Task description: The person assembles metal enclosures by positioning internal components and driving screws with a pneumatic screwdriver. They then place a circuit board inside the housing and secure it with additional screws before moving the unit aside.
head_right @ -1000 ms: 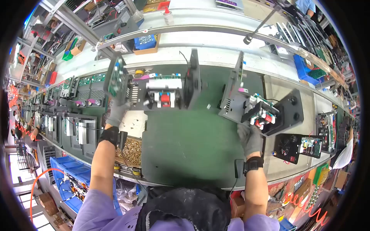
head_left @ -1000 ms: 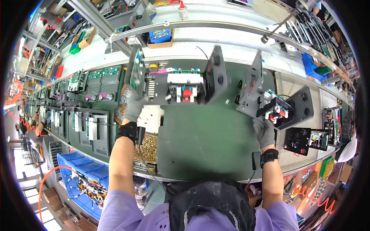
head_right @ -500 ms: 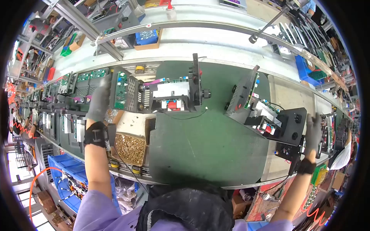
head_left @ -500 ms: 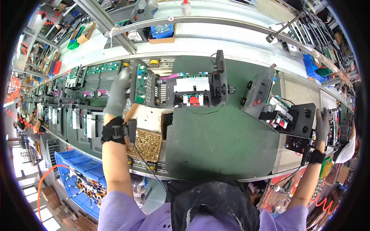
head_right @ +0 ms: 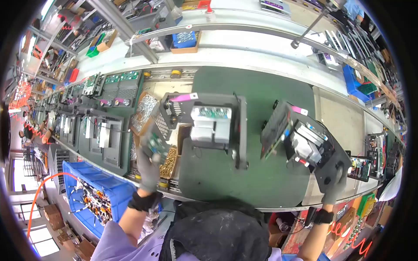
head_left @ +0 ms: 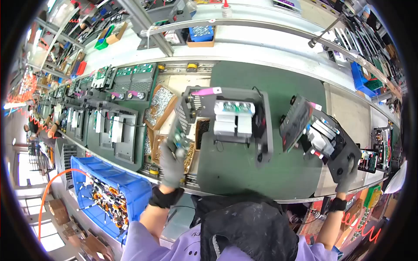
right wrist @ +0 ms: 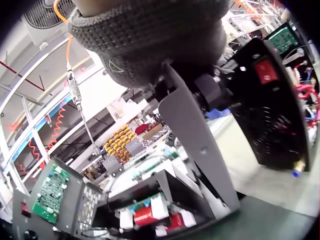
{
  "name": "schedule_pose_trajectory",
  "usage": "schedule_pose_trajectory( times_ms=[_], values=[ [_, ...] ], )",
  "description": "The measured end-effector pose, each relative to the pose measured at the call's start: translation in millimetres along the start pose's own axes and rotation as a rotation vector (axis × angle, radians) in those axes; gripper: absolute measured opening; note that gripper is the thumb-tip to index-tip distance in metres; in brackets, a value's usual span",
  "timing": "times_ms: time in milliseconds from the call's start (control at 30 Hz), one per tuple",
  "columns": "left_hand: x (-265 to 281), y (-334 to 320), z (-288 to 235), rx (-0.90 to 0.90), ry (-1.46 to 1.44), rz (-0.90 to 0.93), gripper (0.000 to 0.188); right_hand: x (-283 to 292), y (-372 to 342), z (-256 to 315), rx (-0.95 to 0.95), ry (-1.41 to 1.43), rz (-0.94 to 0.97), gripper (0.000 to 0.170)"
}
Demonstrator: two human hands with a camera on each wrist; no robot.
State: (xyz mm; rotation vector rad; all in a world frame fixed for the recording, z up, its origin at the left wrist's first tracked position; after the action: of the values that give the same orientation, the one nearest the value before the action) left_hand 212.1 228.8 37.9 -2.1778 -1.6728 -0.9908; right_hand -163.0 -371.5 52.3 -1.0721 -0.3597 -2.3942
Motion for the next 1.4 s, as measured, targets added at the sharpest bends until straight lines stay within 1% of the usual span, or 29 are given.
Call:
schedule_pose_trajectory(
  times_ms=[33,67,167,233,300,333,367,400,433,500,533,567,633,667,700,767,833,867,900,967,1000,1067,1100,1133,1200,1267,1300,1367,1400],
  values=[
    [-4,-24,4,0.149,0.042,0.165,0.051,-2,-17,-9,0.006,-0.002,-0.050,0.048],
    [-6,-48,6,0.237,0.115,0.167,0.054,-2,-30,-23,0.041,-0.036,-0.093,0.047],
    [-14,-79,-2,0.027,0.229,0.186,0.068,-4,-63,-68,0.006,-0.060,-0.111,0.045],
    [-14,-83,0,0.045,0.195,0.239,0.076,-7,-88,-85,-0.028,-0.078,-0.048,0.047],
    [-10,-75,-9,-0.026,0.060,0.315,0.079,-9,-111,-105,-0.065,-0.093,0.003,0.050],
    [-10,-70,-1,0.025,-0.115,0.347,0.078,-11,-120,-117,-0.083,-0.246,0.092,0.045],
    [-7,-62,6,0.056,-0.187,0.256,0.073,-15,-125,-124,-0.102,-0.399,0.179,0.040],
    [-2,-50,11,0.115,-0.204,0.228,0.072,-23,-137,-86,-0.111,-0.389,0.245,0.038],
    [4,-36,14,0.171,-0.222,0.200,0.070,-22,-142,-90,-0.112,-0.390,0.241,0.038],
    [10,0,10,0.146,-0.139,0.164,0.069,-15,-170,-143,-0.511,-0.561,0.437,0.049],
    [11,17,9,0.123,-0.054,0.126,0.068,-10,-180,-150,-0.500,-0.456,0.397,0.060],
    [7,31,11,0.118,-0.057,0.132,0.068,-7,-186,-159,-0.507,-0.456,0.392,0.060],
    [-20,56,12,0.076,-0.031,0.351,0.074,26,-191,-134,-0.367,-0.275,-0.039,0.054],
    [-29,66,11,0.068,-0.035,0.360,0.074,27,-188,-67,-0.463,-0.226,-0.075,0.047],
    [-43,73,6,0.045,0.058,0.406,0.074,36,-185,-54,-0.399,-0.352,-0.156,0.041],
    [-62,86,2,0.013,0.146,0.464,0.074,20,-175,11,-0.228,-0.200,-0.188,0.040],
    [-95,85,21,0.278,-0.264,0.748,0.073,-12,-161,65,-0.079,-0.113,-0.115,0.040],
    [-100,86,27,0.248,-0.349,0.729,0.068,-29,-156,99,0.010,-0.064,-0.068,0.039],
    [-103,84,25,0.245,-0.353,0.735,0.068,-47,-156,140,0.119,0.082,-0.073,0.039],
    [-100,78,23,0.268,-0.194,0.668,0.068,-77,-155,205,0.208,0.118,0.035,0.035],
    [-101,72,22,0.271,-0.191,0.687,0.068,-102,-160,243,0.136,0.258,0.098,0.031],
    [-99,70,18,0.242,-0.185,0.635,0.069,-169,-167,282,0.120,0.370,0.507,0.026],
    [-102,69,16,0.234,-0.184,0.655,0.069,-203,-172,301,0.262,0.348,0.654,0.031],
    [-102,69,15,0.234,-0.214,0.663,0.070,-240,-179,301,0.201,0.354,0.827,0.044],
    [-104,68,11,0.233,-0.243,0.676,0.072,-298,-182,317,0.146,0.136,1.073,0.054],
    [-105,68,8,0.216,-0.237,0.702,0.076,-345,-180,311,-0.052,0.100,1.135,0.054],
    [-106,67,9,0.211,-0.231,0.713,0.076,-362,-177,306,-0.061,0.109,1.130,0.054],
    [-106,66,7,0.192,-0.267,0.700,0.080,-373,-158,304,-0.001,0.147,0.928,0.046],
    [-107,65,5,0.189,-0.267,0.708,0.080,-372,-157,306,-0.065,0.107,0.974,0.035]
  ],
)
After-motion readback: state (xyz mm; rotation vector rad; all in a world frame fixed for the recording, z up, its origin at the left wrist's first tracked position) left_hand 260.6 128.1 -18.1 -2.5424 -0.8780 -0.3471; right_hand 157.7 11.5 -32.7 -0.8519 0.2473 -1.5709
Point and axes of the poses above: each hand's wrist, its own y-axis towards the middle knuckle, its own x-axis out of the back of the hand, z = x × y, the point moved 8 cm from there along y, towards the middle knuckle, and after that the axes turned 13 degrees about z, right-handed, at the moved point
